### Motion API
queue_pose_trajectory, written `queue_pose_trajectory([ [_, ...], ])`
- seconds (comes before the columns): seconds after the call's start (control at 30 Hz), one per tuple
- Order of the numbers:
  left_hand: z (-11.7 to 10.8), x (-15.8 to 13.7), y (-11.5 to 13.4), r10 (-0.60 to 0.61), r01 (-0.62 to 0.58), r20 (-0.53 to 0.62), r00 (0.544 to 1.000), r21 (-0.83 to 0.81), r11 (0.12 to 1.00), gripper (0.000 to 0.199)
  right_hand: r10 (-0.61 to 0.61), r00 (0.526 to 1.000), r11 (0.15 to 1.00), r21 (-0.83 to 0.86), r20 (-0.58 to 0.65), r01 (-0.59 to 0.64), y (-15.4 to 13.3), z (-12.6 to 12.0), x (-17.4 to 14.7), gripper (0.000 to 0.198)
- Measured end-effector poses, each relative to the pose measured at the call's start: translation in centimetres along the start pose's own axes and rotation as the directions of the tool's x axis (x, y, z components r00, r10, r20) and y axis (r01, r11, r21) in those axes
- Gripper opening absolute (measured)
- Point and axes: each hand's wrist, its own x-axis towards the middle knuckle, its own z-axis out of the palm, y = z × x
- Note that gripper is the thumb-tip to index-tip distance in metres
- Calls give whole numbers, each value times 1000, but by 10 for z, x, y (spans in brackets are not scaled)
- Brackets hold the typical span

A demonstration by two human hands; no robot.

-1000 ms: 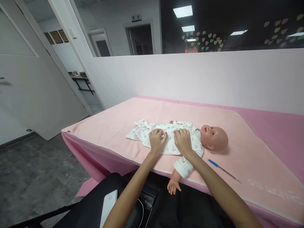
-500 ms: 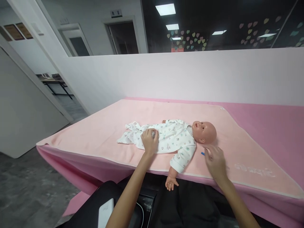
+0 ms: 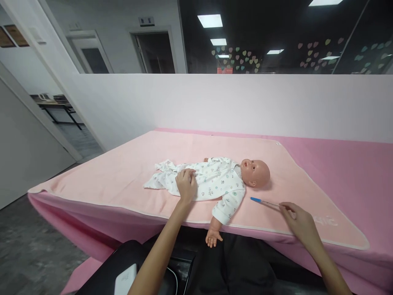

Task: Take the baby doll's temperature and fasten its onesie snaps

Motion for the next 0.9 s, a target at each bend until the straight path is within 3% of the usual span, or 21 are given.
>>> queue_pose_trajectory([
  [0.13, -1, 1, 1, 16, -16, 8, 1000, -15, 1000, 13, 97, 989, 986, 148, -111, -80, -32, -22, 20, 32],
  [0.27, -2, 1, 1, 22, -22, 6, 1000, -28, 999, 13, 115, 990, 982, 157, -78, -102, -40, -21, 29, 33],
  [0.4, -2, 1, 2, 20, -19, 21, 1000, -29, 999, 13, 166, 984, 961, 215, 64, -176, -37, -1, 24, 38],
  [0.5, -3, 0, 2, 31, -30, 28, 999, -33, 999, 14, 161, 968, 974, 126, 191, -187, -39, 9, 20, 38],
  [0.57, -3, 0, 3, 42, -40, 34, 999, -38, 998, 14, 148, 950, 979, 92, 276, -179, -43, 4, 26, 37],
  [0.63, -3, 0, 3, 54, -52, 44, 998, -42, 998, 14, 108, 915, 966, 175, 387, -188, -50, -15, 42, 33],
  [0.7, -2, -1, 2, 59, -57, 51, 997, -46, 997, 15, 24, 904, 917, 351, 427, -191, -62, -42, 64, 27],
  [0.73, -1, -1, 2, 56, -54, 50, 997, -48, 997, 15, -14, 934, 871, 464, 356, -164, -71, -55, 75, 25],
  [0.77, -1, -1, 2, 51, -49, 48, 998, -50, 998, 15, -18, 978, 808, 580, 207, -108, -81, -66, 85, 24],
  [0.8, 0, -1, 2, 45, -43, 47, 998, -51, 998, 15, -13, 999, 734, 679, 46, -22, -92, -72, 92, 22],
  [0.83, 0, -1, 1, 39, -37, 47, 998, -49, 998, 15, -47, 999, 662, 749, 7, 26, -103, -74, 96, 23],
  [0.87, 0, -1, 1, 34, -32, 48, 998, -47, 998, 15, -115, 988, 633, 774, 104, -8, -115, -73, 99, 25],
  [0.9, 0, -1, 1, 31, -29, 51, 998, -43, 999, 15, -184, 941, 668, 738, 283, -92, -126, -69, 99, 27],
])
